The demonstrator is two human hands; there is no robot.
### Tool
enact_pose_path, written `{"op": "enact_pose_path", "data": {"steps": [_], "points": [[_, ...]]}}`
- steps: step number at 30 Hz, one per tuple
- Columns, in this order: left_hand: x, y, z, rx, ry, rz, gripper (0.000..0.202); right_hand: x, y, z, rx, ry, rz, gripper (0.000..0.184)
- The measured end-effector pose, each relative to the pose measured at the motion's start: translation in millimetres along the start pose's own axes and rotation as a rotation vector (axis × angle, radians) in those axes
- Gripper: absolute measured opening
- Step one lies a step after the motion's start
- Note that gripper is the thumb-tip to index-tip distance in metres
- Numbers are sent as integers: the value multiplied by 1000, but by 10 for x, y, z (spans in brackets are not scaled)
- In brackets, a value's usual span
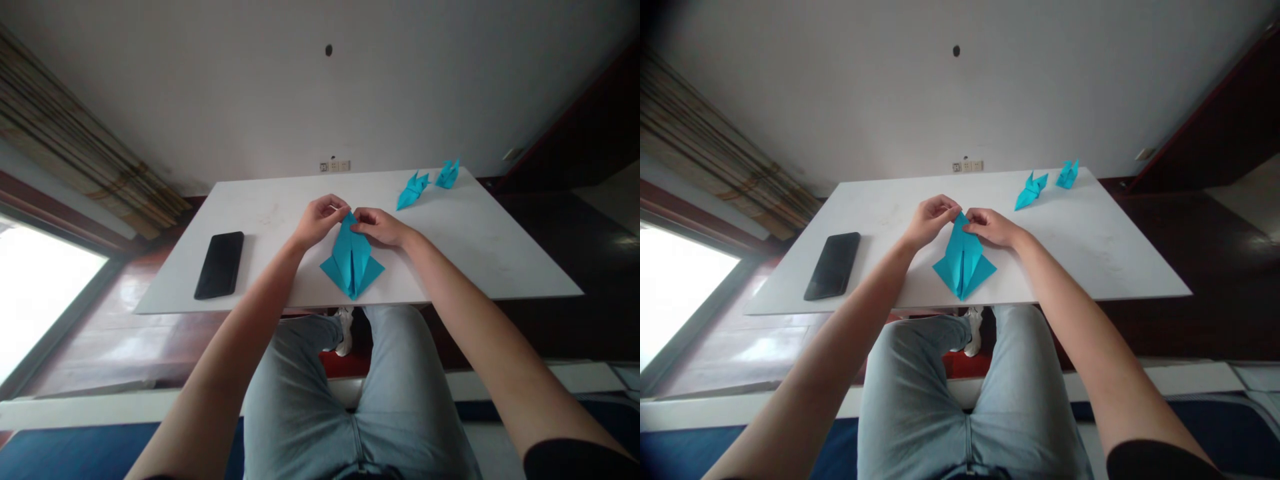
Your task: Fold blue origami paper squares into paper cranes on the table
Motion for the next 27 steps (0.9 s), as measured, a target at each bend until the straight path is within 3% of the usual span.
{"op": "enact_pose_path", "data": {"steps": [5, 13, 22, 27], "points": [[6, 9, 1, 1, -9, -13, 46, 35, -11, 4, 3, -48, 100, 60], [-7, 8, -58, 30, -21, -23, 44, 39, -11, 23, 35, 59, 98, 57], [39, 27, 47, -17, -99, -10, 36, 68, 11, -80, 67, 117, 96, 53], [213, -20, 32, -17, -60, 167, 39, 34, 19, -11, 18, 106, 32, 52]]}}
Point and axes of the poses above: each hand's wrist, its own y-axis away from the middle knuckle, its own x-axis out of the back of the hand, z = x × y, the point moved 7 cm from there along -y, towards the middle knuckle, and after that the axes turned 5 degrees about -y, right-handed, at the moved point
